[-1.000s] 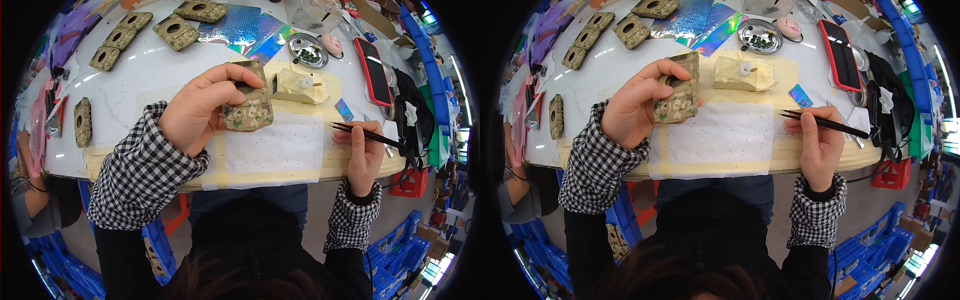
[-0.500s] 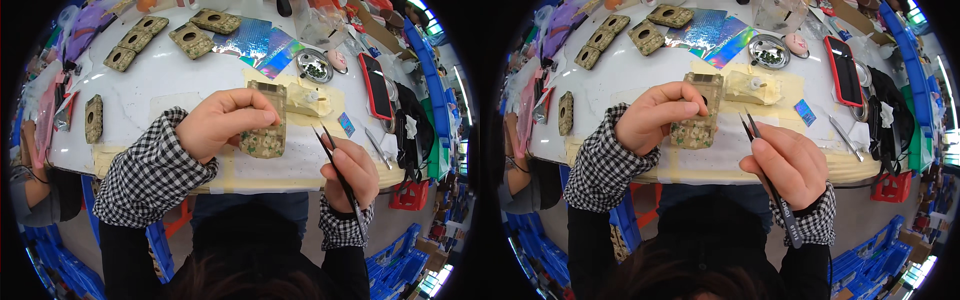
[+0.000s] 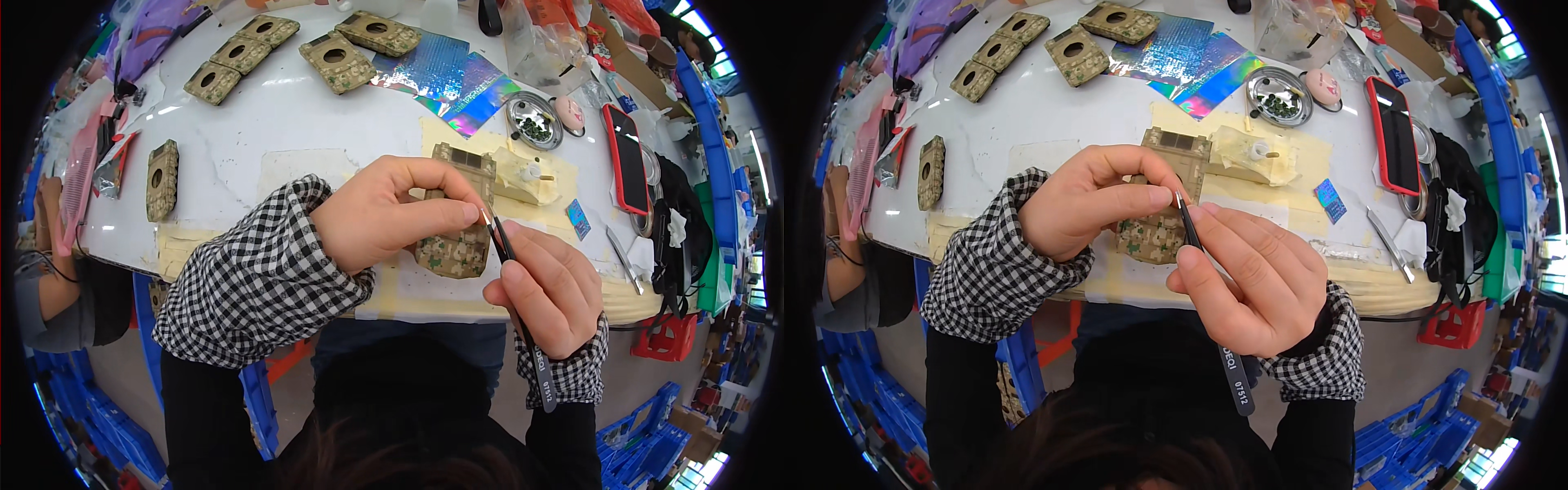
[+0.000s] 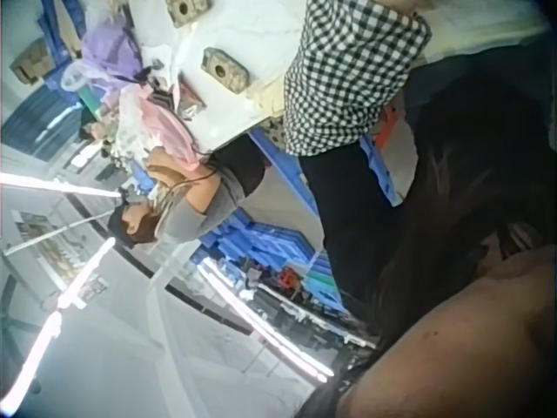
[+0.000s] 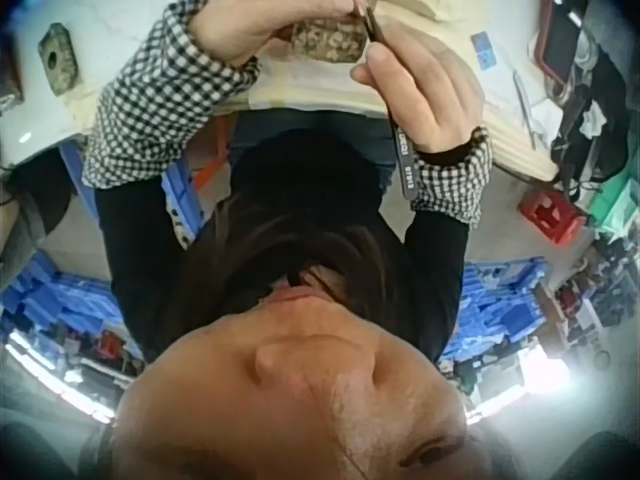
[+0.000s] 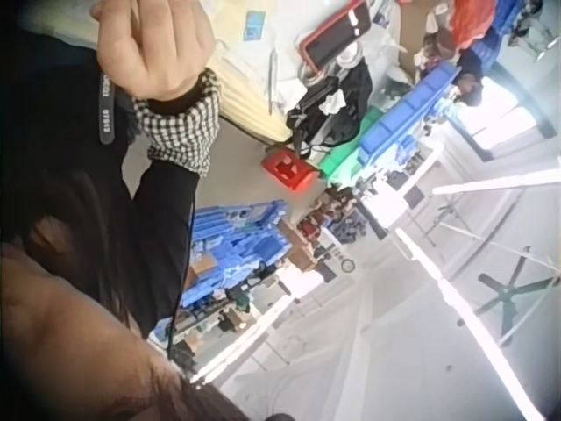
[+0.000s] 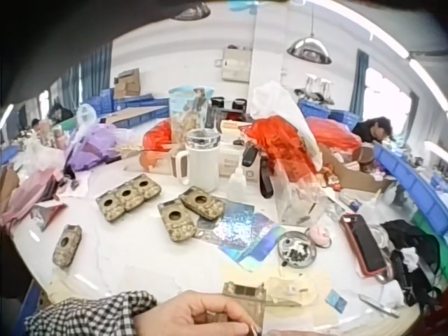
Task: Assembling and detailing a plastic toy tank model using a brush and tweezers.
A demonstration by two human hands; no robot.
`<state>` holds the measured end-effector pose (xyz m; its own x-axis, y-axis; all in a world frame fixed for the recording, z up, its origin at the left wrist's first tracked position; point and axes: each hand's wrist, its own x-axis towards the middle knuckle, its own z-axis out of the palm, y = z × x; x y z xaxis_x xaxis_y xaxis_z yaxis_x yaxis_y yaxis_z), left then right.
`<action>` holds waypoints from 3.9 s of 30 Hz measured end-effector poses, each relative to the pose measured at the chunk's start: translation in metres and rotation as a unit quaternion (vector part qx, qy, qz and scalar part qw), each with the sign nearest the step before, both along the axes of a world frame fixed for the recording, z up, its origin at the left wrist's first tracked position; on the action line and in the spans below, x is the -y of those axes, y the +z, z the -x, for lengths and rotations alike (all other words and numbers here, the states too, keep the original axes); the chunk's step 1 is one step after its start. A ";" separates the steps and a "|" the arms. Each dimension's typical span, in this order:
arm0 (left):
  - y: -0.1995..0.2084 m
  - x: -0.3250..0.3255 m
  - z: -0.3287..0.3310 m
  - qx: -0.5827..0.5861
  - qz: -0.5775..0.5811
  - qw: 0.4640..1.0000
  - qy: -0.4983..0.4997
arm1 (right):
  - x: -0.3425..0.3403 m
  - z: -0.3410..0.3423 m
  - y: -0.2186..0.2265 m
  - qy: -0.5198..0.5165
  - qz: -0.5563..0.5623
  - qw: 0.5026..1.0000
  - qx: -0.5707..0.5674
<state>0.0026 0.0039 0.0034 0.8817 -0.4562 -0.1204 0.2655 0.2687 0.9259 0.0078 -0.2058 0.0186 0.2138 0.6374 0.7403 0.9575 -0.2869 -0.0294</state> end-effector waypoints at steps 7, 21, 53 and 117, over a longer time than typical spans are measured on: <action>0.001 0.001 0.001 -0.008 0.016 1.000 0.006 | 0.000 -0.001 0.000 0.005 0.011 1.000 0.006; 0.000 0.001 0.001 0.000 0.003 1.000 0.022 | -0.002 0.000 -0.002 0.010 0.011 1.000 -0.019; 0.004 0.004 0.006 0.150 -0.129 0.979 0.054 | -0.006 -0.002 -0.001 0.066 -0.262 0.805 -0.529; 0.009 -0.002 0.000 -0.072 0.022 0.997 0.027 | -0.006 -0.005 -0.012 0.105 -0.201 0.887 -0.401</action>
<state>0.0023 0.0057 0.0124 0.8803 -0.4159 -0.2283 0.3789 0.3268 0.8658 0.0123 -0.2000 0.0063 0.6830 0.4439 0.5801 0.6127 0.0841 -0.7858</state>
